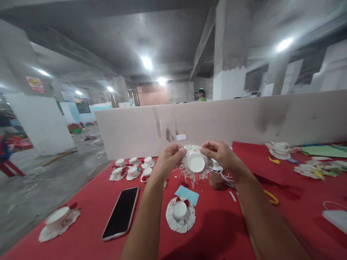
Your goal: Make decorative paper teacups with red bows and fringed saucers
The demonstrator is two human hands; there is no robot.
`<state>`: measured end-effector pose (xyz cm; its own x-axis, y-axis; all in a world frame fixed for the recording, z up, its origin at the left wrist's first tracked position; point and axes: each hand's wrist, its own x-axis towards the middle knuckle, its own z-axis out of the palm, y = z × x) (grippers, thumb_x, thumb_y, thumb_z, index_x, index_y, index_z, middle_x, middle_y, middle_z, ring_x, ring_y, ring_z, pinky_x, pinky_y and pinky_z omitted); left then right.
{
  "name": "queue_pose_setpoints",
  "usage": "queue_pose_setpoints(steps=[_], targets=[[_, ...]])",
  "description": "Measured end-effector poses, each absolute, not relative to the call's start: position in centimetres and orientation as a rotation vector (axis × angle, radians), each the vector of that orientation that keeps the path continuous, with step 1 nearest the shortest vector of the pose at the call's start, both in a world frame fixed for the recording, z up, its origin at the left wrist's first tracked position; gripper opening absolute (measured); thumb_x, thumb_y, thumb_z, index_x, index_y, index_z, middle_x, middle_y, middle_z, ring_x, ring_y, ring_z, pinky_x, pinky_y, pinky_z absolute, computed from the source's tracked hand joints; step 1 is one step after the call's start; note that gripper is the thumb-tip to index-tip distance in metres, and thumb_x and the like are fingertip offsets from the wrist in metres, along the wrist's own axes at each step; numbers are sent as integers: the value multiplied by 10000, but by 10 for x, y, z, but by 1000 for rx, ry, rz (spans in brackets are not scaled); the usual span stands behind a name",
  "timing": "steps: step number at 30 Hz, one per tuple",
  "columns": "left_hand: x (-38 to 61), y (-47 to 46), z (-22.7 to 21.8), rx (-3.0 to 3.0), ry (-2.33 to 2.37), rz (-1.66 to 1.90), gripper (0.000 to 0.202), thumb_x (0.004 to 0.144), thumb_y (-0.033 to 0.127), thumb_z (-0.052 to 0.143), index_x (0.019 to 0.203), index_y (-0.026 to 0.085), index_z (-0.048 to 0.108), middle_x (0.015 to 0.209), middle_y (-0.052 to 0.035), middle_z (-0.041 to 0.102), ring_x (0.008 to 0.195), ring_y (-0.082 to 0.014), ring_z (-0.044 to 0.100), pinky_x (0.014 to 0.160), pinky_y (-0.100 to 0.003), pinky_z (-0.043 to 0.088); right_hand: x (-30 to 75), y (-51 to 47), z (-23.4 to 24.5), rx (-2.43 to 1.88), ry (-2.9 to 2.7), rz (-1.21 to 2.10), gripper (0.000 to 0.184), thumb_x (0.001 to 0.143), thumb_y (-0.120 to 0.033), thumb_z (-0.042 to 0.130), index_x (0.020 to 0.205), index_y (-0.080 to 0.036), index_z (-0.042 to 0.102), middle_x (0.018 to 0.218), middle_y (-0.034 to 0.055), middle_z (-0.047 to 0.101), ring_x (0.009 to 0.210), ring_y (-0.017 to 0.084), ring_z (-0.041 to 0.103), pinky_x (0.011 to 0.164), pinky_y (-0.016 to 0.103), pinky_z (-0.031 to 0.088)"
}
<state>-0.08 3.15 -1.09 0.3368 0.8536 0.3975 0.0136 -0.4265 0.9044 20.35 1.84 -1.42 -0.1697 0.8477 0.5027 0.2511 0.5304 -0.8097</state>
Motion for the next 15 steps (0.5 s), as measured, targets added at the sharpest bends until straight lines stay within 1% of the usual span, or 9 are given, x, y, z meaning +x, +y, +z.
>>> queue_pose_setpoints(steps=[4,6,8,10,12,15], targets=[[1,35,-13,1676,752,1240,245,751,374,632,731,157,519,495,71,379,413,-42,304,414,-203,205,203,24,-18,-1002,-1658,594,301,762,-451,591,809,-154,592,700,32,607,604,137,528,550,261,404],[1,35,-14,1652,730,1236,246,743,370,639,802,150,546,512,66,413,418,-45,336,419,-197,245,203,26,-19,-1032,-1648,560,299,767,-451,578,799,-154,591,679,26,598,589,136,514,542,260,392],[1,35,-14,1631,720,1216,309,724,373,659,909,148,557,554,52,466,445,-59,397,439,-202,302,204,27,-19,-1052,-1638,533,293,773,-449,566,786,-158,592,660,17,588,577,133,501,537,257,384],[0,36,-15,1627,722,1207,375,693,371,688,960,146,553,587,41,495,475,-71,438,455,-209,328,204,28,-20,-1085,-1625,491,282,781,-444,555,762,-165,593,639,9,577,570,131,488,526,251,373],[0,37,-16,1644,715,1213,360,672,359,705,913,137,557,605,33,507,503,-73,456,474,-208,336,205,29,-20,-1117,-1614,460,269,786,-433,547,742,-171,588,621,1,561,564,128,474,513,244,361],[1,39,-17,1697,708,1227,276,683,345,691,792,133,551,591,38,489,508,-63,436,483,-199,324,204,28,-18,-1082,-1585,485,294,798,-451,530,708,-173,560,587,-17,514,543,117,445,495,236,345]])
